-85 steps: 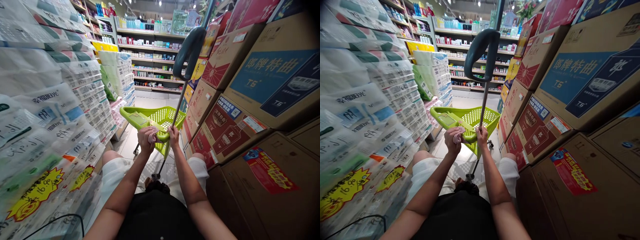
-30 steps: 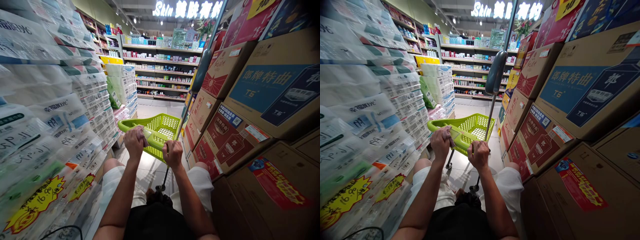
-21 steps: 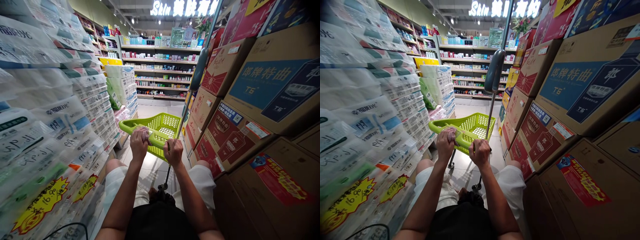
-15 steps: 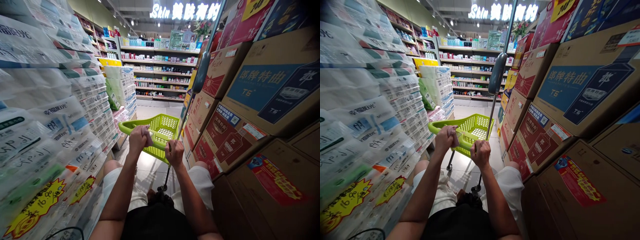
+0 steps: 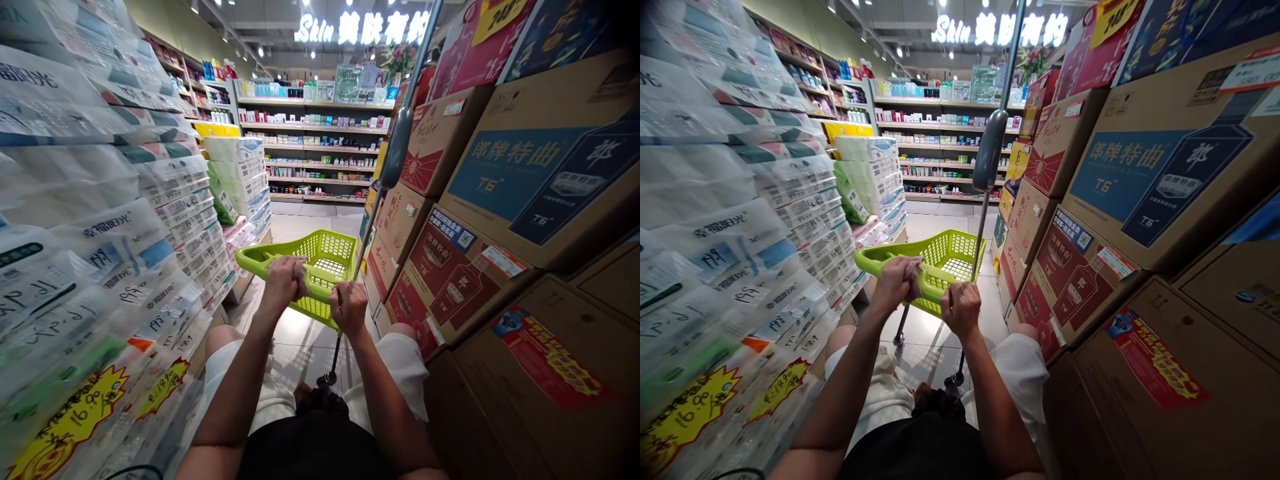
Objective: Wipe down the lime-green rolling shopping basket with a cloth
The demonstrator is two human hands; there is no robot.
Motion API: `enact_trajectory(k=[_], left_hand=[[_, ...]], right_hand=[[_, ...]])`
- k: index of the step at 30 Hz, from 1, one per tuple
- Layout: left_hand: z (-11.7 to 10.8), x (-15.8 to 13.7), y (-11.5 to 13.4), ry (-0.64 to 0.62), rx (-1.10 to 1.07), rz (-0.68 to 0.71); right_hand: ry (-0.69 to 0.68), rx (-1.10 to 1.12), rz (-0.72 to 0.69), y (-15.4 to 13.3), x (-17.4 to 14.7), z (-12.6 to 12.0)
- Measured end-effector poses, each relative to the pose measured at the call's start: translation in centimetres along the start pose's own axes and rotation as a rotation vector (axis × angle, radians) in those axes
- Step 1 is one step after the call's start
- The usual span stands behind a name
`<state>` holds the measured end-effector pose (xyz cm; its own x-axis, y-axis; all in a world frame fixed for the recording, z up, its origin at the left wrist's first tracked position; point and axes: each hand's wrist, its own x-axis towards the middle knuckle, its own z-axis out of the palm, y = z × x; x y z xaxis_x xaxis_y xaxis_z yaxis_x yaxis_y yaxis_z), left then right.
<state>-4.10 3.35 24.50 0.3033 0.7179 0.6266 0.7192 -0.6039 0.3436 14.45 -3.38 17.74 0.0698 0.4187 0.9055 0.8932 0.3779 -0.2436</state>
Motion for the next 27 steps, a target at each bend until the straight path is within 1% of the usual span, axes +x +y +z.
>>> enact_trajectory(k=[3, 4, 5, 6, 8, 10, 12, 16, 18, 20, 23, 25, 27], left_hand=[[-1.0, 2.3, -2.5, 0.016, 0.157, -0.236], [-1.2, 2.7, -3.0, 0.016, 0.197, -0.288], [-1.3, 2.9, -3.2, 0.006, 0.221, -0.304], [-1.4, 2.9, -3.2, -0.012, 0.232, -0.286], [-1.5, 2.7, -2.5, -0.065, 0.244, -0.200], [-1.6, 3.0, -1.5, -0.156, 0.270, -0.135], [-1.7, 4.1, -0.7, -0.298, 0.305, -0.138], [-1.6, 7.9, -0.3, -0.652, 0.347, -0.176], [-1.0, 9.6, -0.2, -0.767, 0.379, -0.166], [-0.3, 10.6, 0.2, -0.831, 0.392, -0.136], [0.7, 10.9, 1.0, -0.897, 0.391, -0.090], [1.1, 10.7, 1.3, -0.903, 0.397, -0.070], [1.1, 10.3, 1.4, -0.857, 0.402, -0.046]], right_hand=[[-0.009, -0.004, -0.014, -0.1, 0.1, 0.2], [-0.011, -0.008, -0.017, -0.2, 0.1, 0.3], [-0.011, -0.012, -0.018, -0.2, 0.1, 0.4], [-0.009, -0.017, -0.017, -0.3, 0.1, 0.5], [-0.001, -0.023, -0.010, -0.4, 0.1, 0.6], [0.009, -0.025, -0.007, -0.3, 0.1, 0.6], [0.014, -0.021, -0.011, -0.2, 0.2, 0.5], [0.010, -0.026, -0.010, 0.1, 0.3, 0.2], [0.016, -0.025, -0.004, 0.1, 0.3, 0.1], [0.028, -0.018, 0.010, 0.2, 0.2, 0.1], [0.045, -0.012, 0.045, 0.4, 0.0, -0.1], [0.050, -0.014, 0.058, 0.6, 0.0, -0.2], [0.051, -0.015, 0.060, 0.6, 0.0, -0.3]])
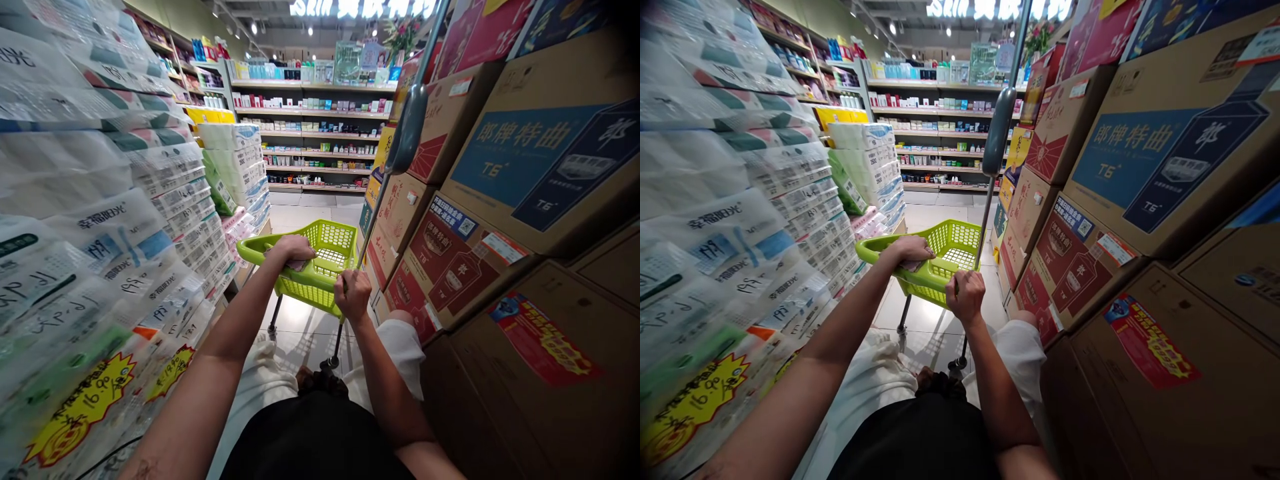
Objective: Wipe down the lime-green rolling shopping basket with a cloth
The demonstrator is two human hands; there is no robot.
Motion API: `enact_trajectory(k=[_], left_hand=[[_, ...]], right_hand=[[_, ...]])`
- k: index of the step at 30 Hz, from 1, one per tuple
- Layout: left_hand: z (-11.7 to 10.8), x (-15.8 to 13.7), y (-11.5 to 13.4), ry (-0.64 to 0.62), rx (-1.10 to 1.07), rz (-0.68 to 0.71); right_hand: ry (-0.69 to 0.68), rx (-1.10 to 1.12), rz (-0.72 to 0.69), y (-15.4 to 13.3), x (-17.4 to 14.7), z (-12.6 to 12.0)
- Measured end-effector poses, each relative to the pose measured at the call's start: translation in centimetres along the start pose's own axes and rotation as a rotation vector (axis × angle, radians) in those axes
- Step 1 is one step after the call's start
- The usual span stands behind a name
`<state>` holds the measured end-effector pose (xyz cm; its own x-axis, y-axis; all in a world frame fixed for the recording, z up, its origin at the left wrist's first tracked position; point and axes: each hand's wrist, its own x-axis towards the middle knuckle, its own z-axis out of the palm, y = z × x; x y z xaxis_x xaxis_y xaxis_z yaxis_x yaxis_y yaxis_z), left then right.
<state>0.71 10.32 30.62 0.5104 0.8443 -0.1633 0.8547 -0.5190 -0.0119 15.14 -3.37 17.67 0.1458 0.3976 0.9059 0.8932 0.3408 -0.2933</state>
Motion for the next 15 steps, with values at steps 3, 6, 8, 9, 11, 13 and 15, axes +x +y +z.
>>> enact_trajectory(k=[3, 6, 8, 9, 11, 13, 15], left_hand=[[0.6, -1.0, -0.3, 0.163, 0.000, 0.040], [1.3, -2.3, -0.7, 0.352, -0.049, 0.131], [1.9, -3.2, -0.6, 0.448, -0.084, 0.188], [2.3, -3.6, -0.4, 0.498, -0.094, 0.212], [3.7, -4.5, 0.3, 0.621, -0.106, 0.237], [5.5, -5.2, 1.2, 0.795, -0.132, 0.215], [7.5, -5.8, 2.3, 0.990, -0.171, 0.158]], right_hand=[[0.001, 0.002, -0.007, 0.0, 0.1, 0.2], [0.008, -0.005, -0.015, -0.1, 0.2, 0.3], [0.012, -0.007, -0.019, -0.1, 0.2, 0.2], [0.013, -0.007, -0.021, -0.1, 0.2, 0.2], [0.020, -0.009, -0.025, 0.0, 0.2, 0.0], [0.027, -0.011, -0.031, 0.1, 0.3, 0.0], [0.032, -0.012, -0.042, 0.2, 0.3, 0.0]])
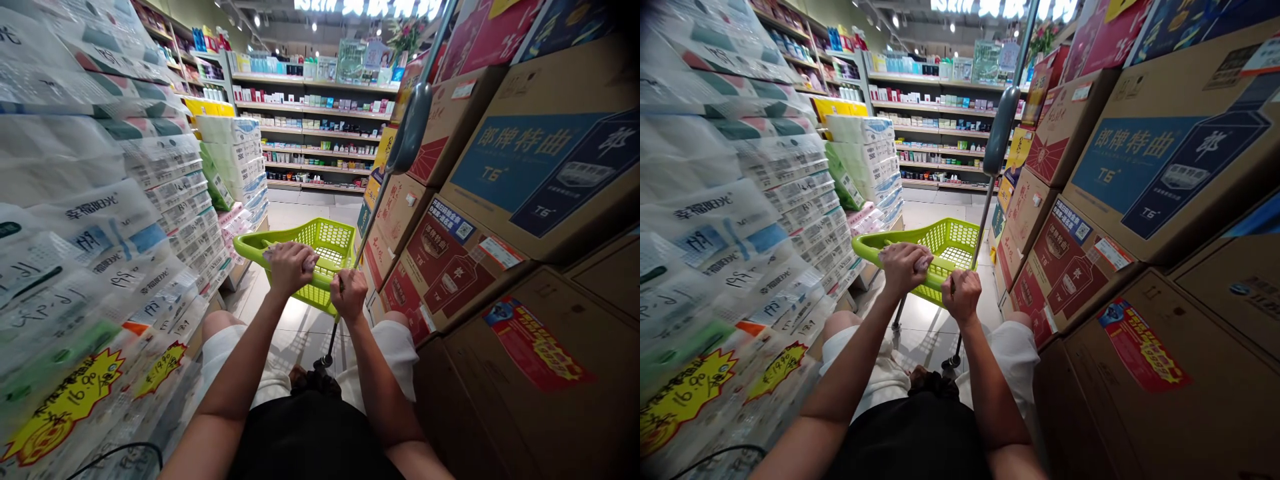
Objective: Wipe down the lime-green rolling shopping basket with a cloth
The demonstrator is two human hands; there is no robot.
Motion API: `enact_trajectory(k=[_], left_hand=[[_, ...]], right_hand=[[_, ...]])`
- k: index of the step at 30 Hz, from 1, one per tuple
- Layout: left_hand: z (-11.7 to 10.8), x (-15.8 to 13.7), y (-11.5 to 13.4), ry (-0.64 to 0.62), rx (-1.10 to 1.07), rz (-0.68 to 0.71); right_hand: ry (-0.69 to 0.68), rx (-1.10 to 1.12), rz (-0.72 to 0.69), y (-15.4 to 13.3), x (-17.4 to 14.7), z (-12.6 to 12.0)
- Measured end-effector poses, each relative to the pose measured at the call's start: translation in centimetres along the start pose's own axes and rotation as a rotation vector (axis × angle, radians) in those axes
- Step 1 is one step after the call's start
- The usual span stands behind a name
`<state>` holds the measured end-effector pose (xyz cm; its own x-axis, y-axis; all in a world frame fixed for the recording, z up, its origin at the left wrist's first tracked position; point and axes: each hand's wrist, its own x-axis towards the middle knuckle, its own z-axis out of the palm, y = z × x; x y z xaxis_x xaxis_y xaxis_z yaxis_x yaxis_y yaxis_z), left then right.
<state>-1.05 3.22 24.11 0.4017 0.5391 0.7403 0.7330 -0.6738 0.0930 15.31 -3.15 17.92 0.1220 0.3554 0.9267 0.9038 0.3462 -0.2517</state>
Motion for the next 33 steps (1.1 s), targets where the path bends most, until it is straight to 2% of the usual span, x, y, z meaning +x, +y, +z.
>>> enact_trajectory(k=[3, 5, 7, 9, 12, 14, 17, 22, 24, 26, 31, 33], left_hand=[[0.8, -1.9, 0.7, 0.188, 0.002, -0.032], [0.7, -2.2, 0.1, 0.211, 0.006, -0.041], [0.3, -1.8, -1.6, 0.201, 0.028, -0.118], [-0.2, -1.4, -4.2, 0.201, 0.064, -0.306], [-0.6, -1.3, -8.5, 0.280, 0.024, -0.680], [-0.6, -1.7, -10.1, 0.334, -0.071, -0.822], [-0.5, -2.7, -9.1, 0.339, -0.122, -0.819], [-0.7, -4.2, -2.5, 0.272, -0.086, -0.705], [-0.7, -4.4, -1.1, 0.240, -0.073, -0.641], [-0.8, -4.2, -1.2, 0.223, -0.061, -0.617], [-1.3, -2.6, -5.9, 0.220, 0.017, -0.743], [-1.7, -2.1, -6.8, 0.194, 0.047, -0.759]], right_hand=[[0.004, 0.000, -0.024, 0.1, 0.1, 0.1], [-0.007, 0.002, -0.042, 0.2, 0.2, 0.2], [-0.037, 0.006, -0.055, 0.2, 0.1, 0.2], [-0.064, 0.008, -0.058, 0.2, 0.1, 0.3], [-0.058, 0.013, -0.051, 0.2, 0.0, 0.4], [-0.042, 0.024, -0.048, 0.1, 0.0, 0.4], [-0.038, 0.032, -0.025, 0.1, -0.1, 0.5], [-0.063, 0.055, 0.016, 0.7, -0.2, 0.1], [-0.072, 0.066, 0.003, 1.3, 0.0, -0.2], [-0.066, 0.078, -0.013, 2.0, 0.1, -0.6], [-0.032, 0.134, -0.046, 3.1, 0.6, -0.9], [-0.018, 0.147, -0.041, 3.3, 0.6, -0.8]])
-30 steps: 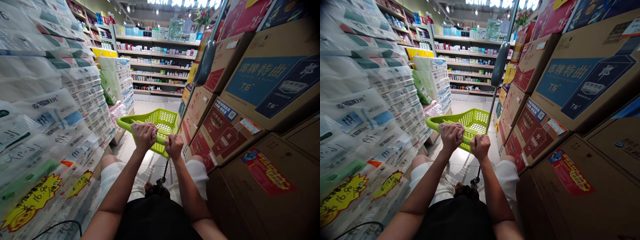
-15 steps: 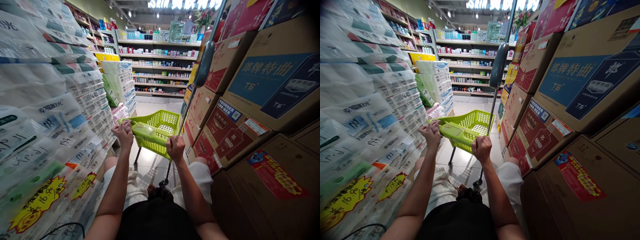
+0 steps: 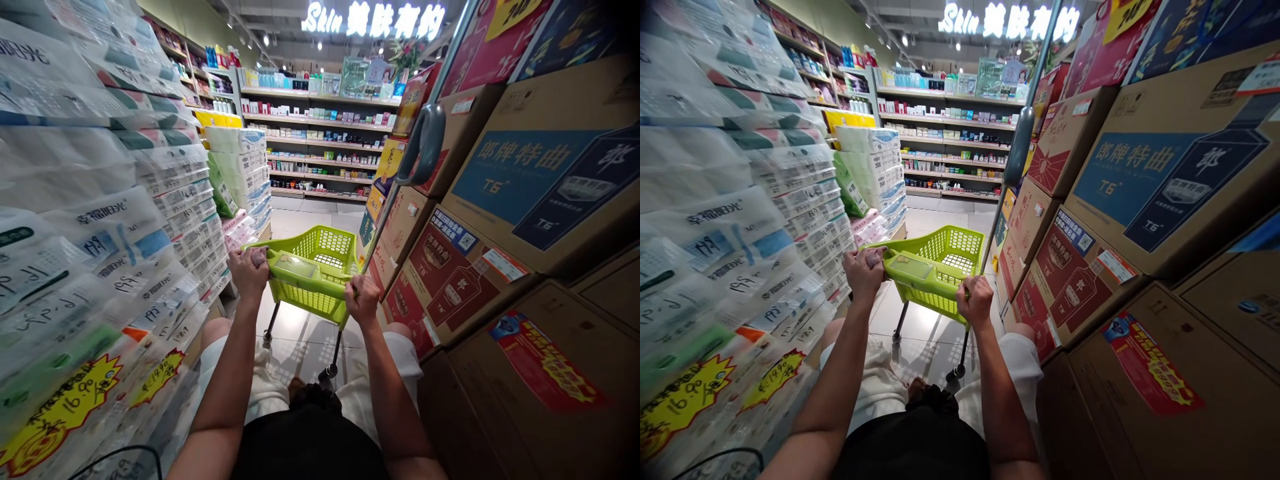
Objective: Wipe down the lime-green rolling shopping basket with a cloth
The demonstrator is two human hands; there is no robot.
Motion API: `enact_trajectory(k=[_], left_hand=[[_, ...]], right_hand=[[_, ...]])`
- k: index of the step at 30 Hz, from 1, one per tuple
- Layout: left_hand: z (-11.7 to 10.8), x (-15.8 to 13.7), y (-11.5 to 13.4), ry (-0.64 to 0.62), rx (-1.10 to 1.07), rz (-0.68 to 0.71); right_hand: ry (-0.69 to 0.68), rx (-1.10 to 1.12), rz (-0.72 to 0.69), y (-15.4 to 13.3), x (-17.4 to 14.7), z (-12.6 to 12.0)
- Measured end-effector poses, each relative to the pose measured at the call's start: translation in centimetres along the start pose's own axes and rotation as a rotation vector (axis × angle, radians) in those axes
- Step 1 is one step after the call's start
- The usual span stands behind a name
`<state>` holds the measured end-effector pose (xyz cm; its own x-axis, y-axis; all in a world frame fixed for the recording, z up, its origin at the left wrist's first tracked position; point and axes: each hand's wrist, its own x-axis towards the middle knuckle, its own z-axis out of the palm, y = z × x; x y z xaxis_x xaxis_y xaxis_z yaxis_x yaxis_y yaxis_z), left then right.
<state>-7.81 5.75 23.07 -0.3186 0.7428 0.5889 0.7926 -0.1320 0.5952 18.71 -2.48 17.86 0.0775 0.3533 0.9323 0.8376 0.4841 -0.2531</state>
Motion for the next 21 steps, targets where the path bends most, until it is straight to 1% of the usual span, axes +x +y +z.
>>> enact_trajectory(k=[2, 5, 7, 9, 13, 15, 18, 21], left_hand=[[-0.4, -0.3, 0.4, -0.041, 0.028, 0.035], [-1.0, -2.5, 1.7, -0.086, 0.046, 0.152], [-1.1, -3.6, 2.1, -0.087, 0.030, 0.210], [-1.1, -3.6, 1.8, -0.075, 0.003, 0.202], [-0.6, -1.0, 0.1, -0.035, 0.002, 0.105], [-0.6, -0.2, -0.3, -0.052, 0.014, 0.093], [-0.8, -0.6, 0.2, -0.120, 0.014, 0.131], [-0.9, -1.5, 0.7, -0.145, 0.002, 0.171]], right_hand=[[0.005, -0.003, 0.019, 0.1, 0.0, 0.1], [0.010, -0.005, 0.049, 0.4, 0.0, 0.1], [0.015, 0.008, 0.044, 0.8, -0.1, -0.1], [0.005, 0.009, 0.036, 1.1, 0.0, -0.4], [-0.022, 0.008, 0.052, 1.5, 0.0, -0.7], [-0.009, 0.011, 0.061, 1.5, 0.0, -0.6], [0.019, 0.001, 0.077, 1.3, 0.0, -0.4], [0.027, 0.015, 0.070, 1.3, -0.1, -0.5]])
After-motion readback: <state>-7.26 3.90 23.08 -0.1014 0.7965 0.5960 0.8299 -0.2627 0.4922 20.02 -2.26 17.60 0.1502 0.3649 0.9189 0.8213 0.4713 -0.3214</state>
